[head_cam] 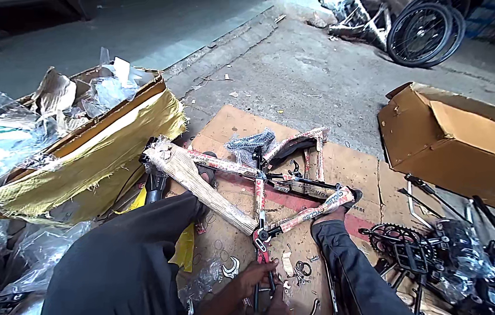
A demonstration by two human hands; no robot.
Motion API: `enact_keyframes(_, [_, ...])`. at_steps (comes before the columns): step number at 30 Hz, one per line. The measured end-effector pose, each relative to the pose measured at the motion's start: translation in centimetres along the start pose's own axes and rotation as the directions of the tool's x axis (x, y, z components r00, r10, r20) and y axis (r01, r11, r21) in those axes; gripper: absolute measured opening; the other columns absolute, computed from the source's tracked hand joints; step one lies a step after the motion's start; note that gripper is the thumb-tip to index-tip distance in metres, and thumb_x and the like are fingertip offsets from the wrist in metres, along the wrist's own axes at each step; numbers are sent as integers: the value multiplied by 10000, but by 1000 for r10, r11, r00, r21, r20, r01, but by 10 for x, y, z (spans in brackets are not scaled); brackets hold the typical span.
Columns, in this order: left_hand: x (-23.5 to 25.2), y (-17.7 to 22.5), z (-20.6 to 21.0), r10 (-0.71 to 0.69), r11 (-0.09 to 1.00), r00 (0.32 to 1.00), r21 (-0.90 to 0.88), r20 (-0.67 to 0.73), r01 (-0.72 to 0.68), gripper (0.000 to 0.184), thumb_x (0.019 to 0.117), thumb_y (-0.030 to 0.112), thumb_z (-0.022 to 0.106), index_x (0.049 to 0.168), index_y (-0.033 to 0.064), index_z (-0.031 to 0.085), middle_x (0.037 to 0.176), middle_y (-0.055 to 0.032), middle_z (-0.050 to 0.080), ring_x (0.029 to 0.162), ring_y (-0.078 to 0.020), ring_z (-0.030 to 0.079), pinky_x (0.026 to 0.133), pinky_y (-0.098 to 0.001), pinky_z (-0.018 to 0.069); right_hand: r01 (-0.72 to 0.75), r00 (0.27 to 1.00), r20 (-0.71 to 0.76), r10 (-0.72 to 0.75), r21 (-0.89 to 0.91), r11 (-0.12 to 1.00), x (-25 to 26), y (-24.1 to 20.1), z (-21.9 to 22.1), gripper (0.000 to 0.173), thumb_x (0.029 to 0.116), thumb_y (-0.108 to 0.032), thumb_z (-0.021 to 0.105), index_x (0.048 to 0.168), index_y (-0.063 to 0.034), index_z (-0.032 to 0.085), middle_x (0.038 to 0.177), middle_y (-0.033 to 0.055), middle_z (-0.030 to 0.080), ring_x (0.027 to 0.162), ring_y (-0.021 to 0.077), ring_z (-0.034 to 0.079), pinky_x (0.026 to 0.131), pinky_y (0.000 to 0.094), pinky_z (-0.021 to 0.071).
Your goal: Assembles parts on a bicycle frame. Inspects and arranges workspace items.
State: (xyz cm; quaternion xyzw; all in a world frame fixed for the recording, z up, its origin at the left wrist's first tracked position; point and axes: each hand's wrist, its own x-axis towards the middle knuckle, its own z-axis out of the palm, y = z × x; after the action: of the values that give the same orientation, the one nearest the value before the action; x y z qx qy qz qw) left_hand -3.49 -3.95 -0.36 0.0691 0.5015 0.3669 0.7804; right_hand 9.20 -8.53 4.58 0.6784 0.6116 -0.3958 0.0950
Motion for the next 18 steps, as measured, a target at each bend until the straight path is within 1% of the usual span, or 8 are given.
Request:
enact_keyframes(3, [-3, 3, 2, 0, 1000, 1000, -25, -16, 0, 462, 1084, 451, 479, 935, 37, 619, 803, -84, 698, 767, -221, 718, 760, -381, 614, 9, 1000, 2, -9, 30, 1000, -6, -5, -4, 1195, 626, -607, 884, 1521, -27, 346, 1125, 161, 720, 993, 322, 708, 854, 534, 553])
enact_keyframes(5, [1, -4, 23, 76, 991, 993, -100, -90, -84, 450, 1097, 417, 467, 995, 7, 622, 847, -111, 717, 806, -238, 734, 773, -386, 620, 23, 998, 54, -16, -124, 992, 3, 6, -27, 1262, 645, -618, 872, 1570, -6, 268, 1276, 222, 662, 1121, 370, 679, 946, 556, 538])
enact_keyframes(7, [20, -11, 45, 144, 965, 980, -198, -141, -170, 479, 1101, 422, 450, 1050, -17, 632, 902, -142, 732, 841, -249, 728, 795, -396, 606, 75, 995, 83, -56, -258, 963, 31, 26, -54, 1299, 633, -585, 888, 1600, -23, 227, 1333, 275, 604, 1159, 429, 641, 965, 601, 519])
enact_keyframes(9, [33, -9, 66, 148, 936, 973, -293, -179, -196, 501, 1107, 427, 426, 1098, -31, 628, 959, -159, 730, 882, -250, 718, 836, -404, 591, 143, 984, 152, -89, -395, 907, 63, 41, -85, 1267, 639, -500, 901, 1618, -88, 210, 1337, 256, 605, 1171, 424, 637, 967, 609, 514])
enact_keyframes(11, [35, -4, 76, 124, 926, 973, -329, -195, -184, 504, 1104, 434, 431, 1114, -28, 630, 982, -158, 734, 905, -247, 717, 864, -402, 582, 204, 973, 188, -130, -453, 868, 78, 44, -103, 1210, 613, -457, 899, 1593, -142, 264, 1230, 191, 679, 1106, 378, 675, 941, 588, 526])
enact_keyframes(13, [32, -8, 63, 123, 946, 977, -279, -172, -168, 463, 1096, 419, 469, 1061, -15, 629, 907, -129, 729, 832, -226, 719, 801, -382, 595, 189, 977, 159, -139, -363, 913, 60, 39, -87, 1196, 636, -442, 895, 1597, -104, 268, 1145, 201, 713, 1040, 398, 698, 897, 608, 537])
enact_keyframes(15, [19, -8, 29, 90, 987, 991, -124, -97, -102, 407, 1080, 401, 520, 985, 20, 627, 823, -79, 699, 757, -196, 703, 747, -365, 602, 123, 991, 82, -111, -176, 977, 28, 25, -42, 1216, 643, -516, 880, 1580, -48, 261, 1068, 218, 722, 954, 411, 712, 827, 621, 556])
enact_keyframes(18, [-3, 14, -17, -72, 986, 997, 148, -4, 71, 377, 1051, 414, 566, 891, 77, 623, 733, -27, 661, 664, -157, 661, 664, -326, 573, 75, 995, 63, -81, 96, 993, -3, -9, 13, 1302, 645, -664, 865, 1561, 4, 225, 1120, 211, 705, 941, 377, 716, 822, 591, 570])
